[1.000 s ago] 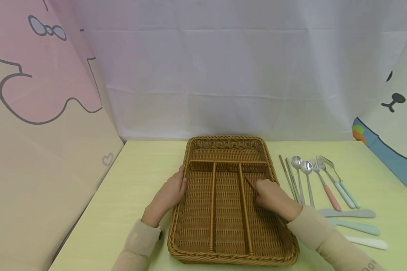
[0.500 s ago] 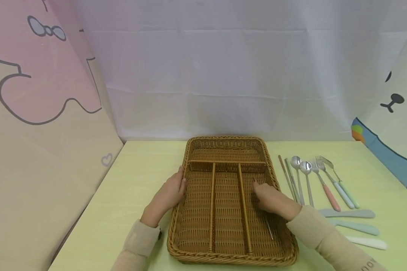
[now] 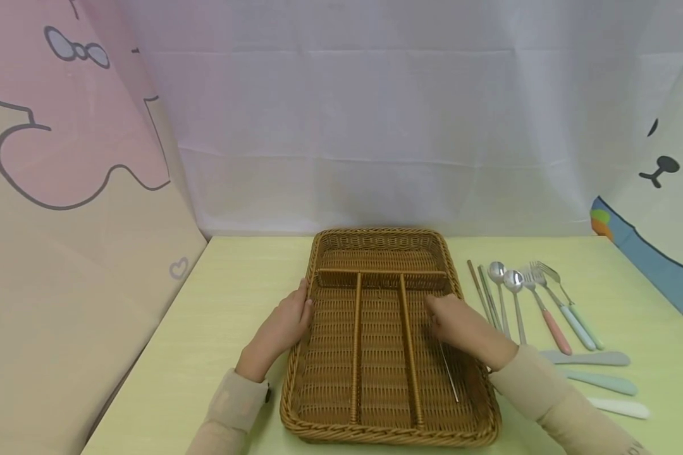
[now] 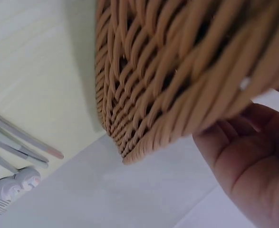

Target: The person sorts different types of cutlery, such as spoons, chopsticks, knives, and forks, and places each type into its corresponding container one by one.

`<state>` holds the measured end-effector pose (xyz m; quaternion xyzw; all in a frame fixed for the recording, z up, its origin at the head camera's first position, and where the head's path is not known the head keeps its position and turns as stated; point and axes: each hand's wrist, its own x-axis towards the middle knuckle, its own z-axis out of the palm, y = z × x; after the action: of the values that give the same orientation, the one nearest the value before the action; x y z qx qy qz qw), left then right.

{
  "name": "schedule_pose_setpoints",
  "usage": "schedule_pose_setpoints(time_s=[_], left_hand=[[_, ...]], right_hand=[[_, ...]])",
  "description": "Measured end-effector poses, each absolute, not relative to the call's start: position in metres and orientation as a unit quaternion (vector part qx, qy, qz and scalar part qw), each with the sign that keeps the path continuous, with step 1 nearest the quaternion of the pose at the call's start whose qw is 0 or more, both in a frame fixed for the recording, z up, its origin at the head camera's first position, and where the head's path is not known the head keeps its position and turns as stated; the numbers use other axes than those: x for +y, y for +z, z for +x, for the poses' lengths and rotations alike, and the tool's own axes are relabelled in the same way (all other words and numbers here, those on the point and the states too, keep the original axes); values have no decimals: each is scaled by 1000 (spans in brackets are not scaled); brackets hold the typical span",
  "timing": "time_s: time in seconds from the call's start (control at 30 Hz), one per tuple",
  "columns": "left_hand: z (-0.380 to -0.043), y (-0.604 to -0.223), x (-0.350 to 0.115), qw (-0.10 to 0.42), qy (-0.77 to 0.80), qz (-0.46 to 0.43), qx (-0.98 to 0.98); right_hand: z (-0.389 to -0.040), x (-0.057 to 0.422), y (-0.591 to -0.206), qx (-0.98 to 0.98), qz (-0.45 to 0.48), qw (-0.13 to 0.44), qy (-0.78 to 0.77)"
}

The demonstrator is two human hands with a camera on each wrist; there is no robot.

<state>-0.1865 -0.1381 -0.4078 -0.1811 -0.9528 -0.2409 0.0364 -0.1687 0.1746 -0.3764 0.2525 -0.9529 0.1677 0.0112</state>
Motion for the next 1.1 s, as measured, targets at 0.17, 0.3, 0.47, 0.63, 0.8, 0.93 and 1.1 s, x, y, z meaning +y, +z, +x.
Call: schedule_pose_setpoints(time_s=[0.17,0.3,0.47,0.63,0.8,0.93,1.1], left_hand=[[-187,-408,-138,37,-241,-185,-952],[-187,-408,-139,37,-244,-187,-951],[-188,-409,-139,37,-243,-187,-951],[-188,-409,-138,35,-246,-184,-951],[-188,-410,-138,34,-243,-181,-952],[-188,-410,-139,35,-246,-179,-952],[-189,-411,-139,34,-249,-178,-951]], right_hand=[[-173,181,-370,-949,253,54,178],[-176,187,-362,-952,233,74,182],[-180,198,-353,-956,208,104,177],[-184,215,-353,-965,170,94,174],[-190,232,-360,-970,138,68,188],[-195,244,-368,-972,115,51,196],[-199,254,-380,-976,107,49,185]])
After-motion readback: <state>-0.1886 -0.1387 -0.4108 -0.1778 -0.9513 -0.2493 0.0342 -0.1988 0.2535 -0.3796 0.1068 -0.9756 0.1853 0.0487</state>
